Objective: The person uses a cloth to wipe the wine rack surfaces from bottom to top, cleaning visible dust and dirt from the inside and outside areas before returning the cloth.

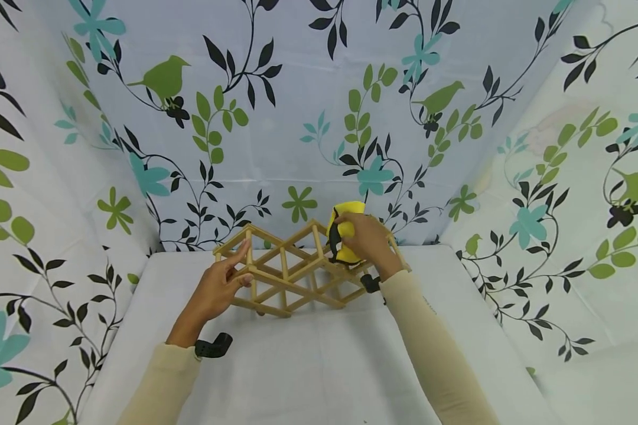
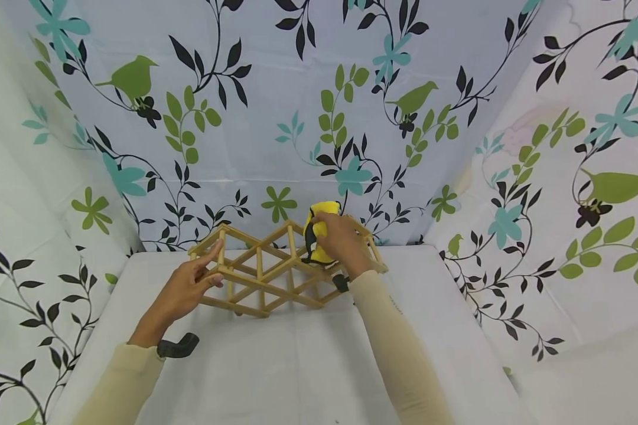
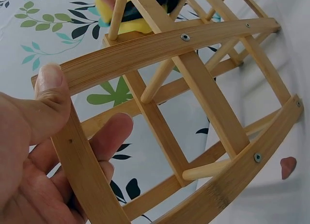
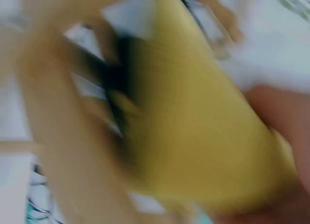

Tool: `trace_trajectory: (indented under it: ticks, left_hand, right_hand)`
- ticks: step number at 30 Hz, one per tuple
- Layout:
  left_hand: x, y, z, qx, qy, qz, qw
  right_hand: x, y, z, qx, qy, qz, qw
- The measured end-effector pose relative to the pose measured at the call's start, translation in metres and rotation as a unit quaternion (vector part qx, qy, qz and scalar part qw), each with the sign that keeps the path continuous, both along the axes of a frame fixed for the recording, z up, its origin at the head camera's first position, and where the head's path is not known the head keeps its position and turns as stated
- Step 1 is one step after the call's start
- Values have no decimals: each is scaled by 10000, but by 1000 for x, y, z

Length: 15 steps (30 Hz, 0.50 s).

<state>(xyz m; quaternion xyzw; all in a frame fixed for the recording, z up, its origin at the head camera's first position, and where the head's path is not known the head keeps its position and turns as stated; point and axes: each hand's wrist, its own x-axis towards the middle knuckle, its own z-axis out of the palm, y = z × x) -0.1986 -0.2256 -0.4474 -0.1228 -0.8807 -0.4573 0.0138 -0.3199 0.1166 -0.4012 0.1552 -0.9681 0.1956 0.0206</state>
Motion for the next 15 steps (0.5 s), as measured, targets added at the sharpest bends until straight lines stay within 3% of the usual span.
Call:
trace_trajectory:
  ticks: [2,4,6,8,11,13,15]
  left_hand:
    - [1,0,1,-18,-22,31,10000]
    - [2,1,0,7,-42,23,10000]
    - [1,2,1,46,-27,2,10000]
    - [1,2,0,29,-16,-13,10000]
    - [0,0,0,11,37,-20,10000]
    - [0,0,0,29,53,-44,10000]
    - [0,1,0,43,45,-33,10000]
  right_hand:
    - [-2,-3,-13,-119,241,-63,9996]
    - [-2,-2,-18,-57,159,35,9999]
    - [0,1,-13,39,-90,184,9998]
    - [0,3,-4,-95,0,251,9996]
    - [-2,1,2,-677,1010,-209,9924]
    - [-7,0,-1,-1139,1927,-794,9714]
    - [-11,0,-6,-1262,2502,-1294,9512]
